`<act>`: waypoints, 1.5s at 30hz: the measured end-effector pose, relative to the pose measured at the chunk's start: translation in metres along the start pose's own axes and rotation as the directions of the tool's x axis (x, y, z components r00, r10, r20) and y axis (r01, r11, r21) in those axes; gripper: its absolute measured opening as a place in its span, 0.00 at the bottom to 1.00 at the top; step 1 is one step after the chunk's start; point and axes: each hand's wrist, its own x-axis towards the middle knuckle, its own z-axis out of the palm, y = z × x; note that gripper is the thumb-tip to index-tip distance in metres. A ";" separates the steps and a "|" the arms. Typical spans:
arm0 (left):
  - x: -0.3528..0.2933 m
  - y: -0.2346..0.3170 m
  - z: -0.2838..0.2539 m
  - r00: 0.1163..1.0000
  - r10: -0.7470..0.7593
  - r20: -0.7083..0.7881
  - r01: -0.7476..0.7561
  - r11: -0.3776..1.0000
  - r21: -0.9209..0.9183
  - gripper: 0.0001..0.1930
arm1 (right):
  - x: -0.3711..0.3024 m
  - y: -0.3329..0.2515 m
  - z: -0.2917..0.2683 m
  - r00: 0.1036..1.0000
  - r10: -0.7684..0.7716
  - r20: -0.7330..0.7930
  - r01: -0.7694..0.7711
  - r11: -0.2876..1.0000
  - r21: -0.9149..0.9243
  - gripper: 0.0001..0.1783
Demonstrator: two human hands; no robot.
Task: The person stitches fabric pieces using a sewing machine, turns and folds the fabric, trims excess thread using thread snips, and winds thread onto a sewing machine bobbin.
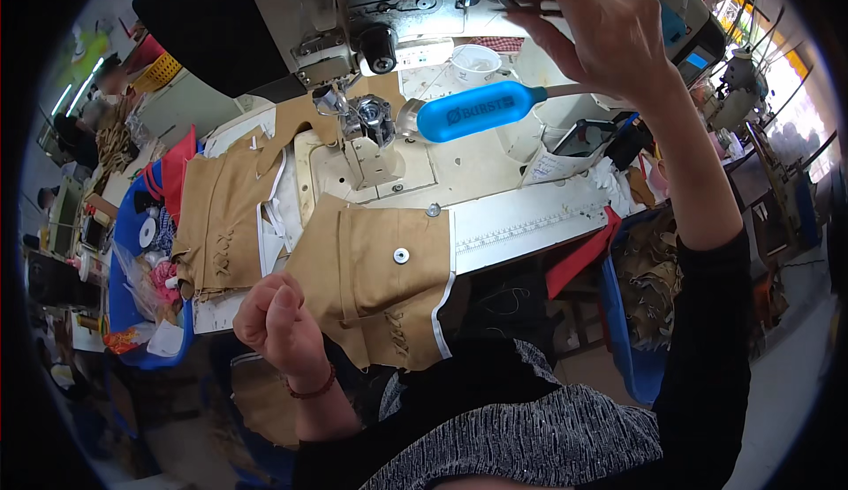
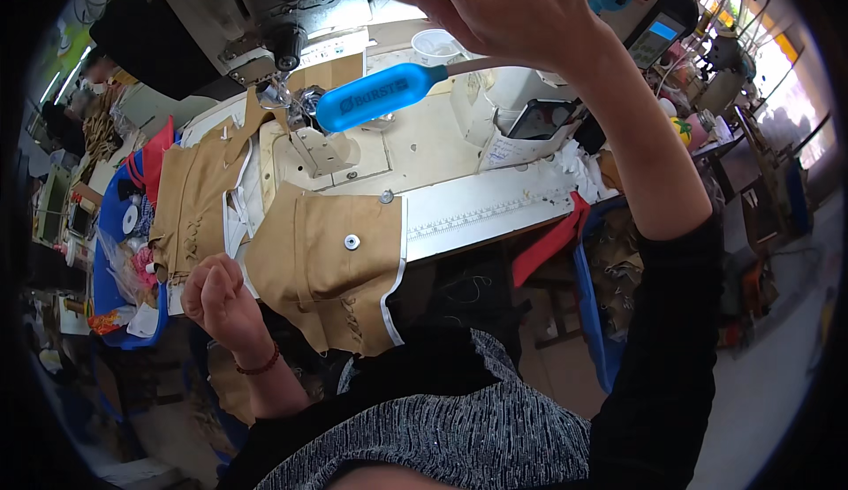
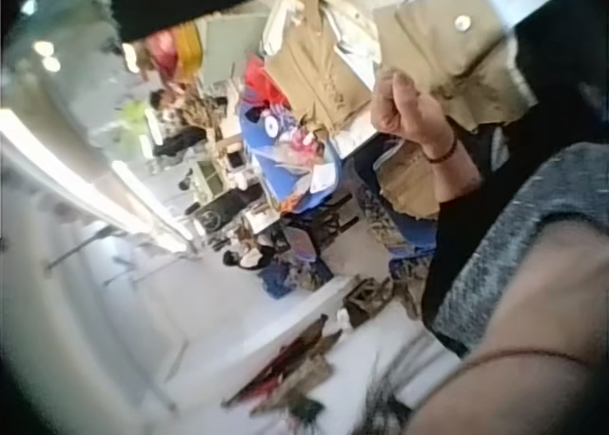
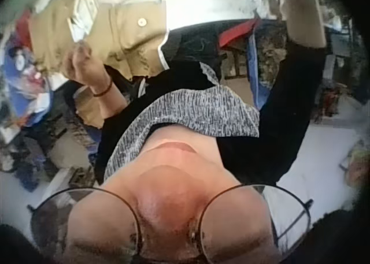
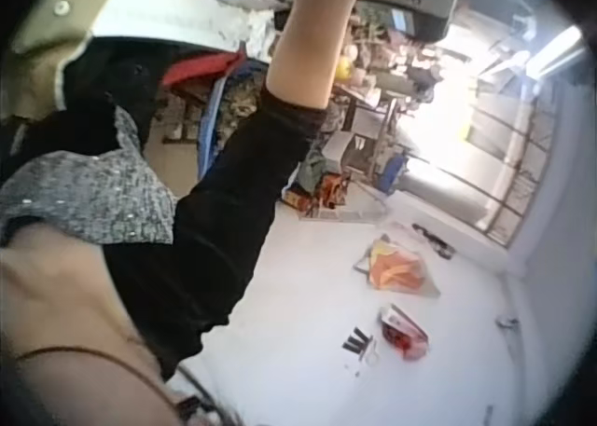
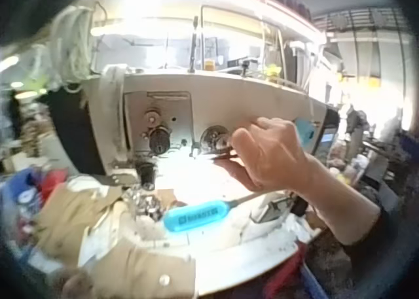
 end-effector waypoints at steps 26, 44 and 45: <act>-0.050 -0.020 0.072 0.803 0.006 0.596 -0.073 0.993 0.088 0.07 | -0.084 -0.225 -0.030 0.164 0.266 0.950 -0.393 -0.866 0.310 0.15; -0.096 -0.069 0.043 0.635 -0.339 0.694 0.078 0.922 0.379 0.06 | -0.556 -0.546 -0.313 -0.751 0.022 0.660 -0.631 0.271 -0.727 0.16; -0.091 -0.071 0.040 0.682 -0.358 0.637 0.092 0.907 0.412 0.05 | -0.567 -0.563 -0.326 -0.757 0.020 0.653 -0.620 0.294 -0.727 0.17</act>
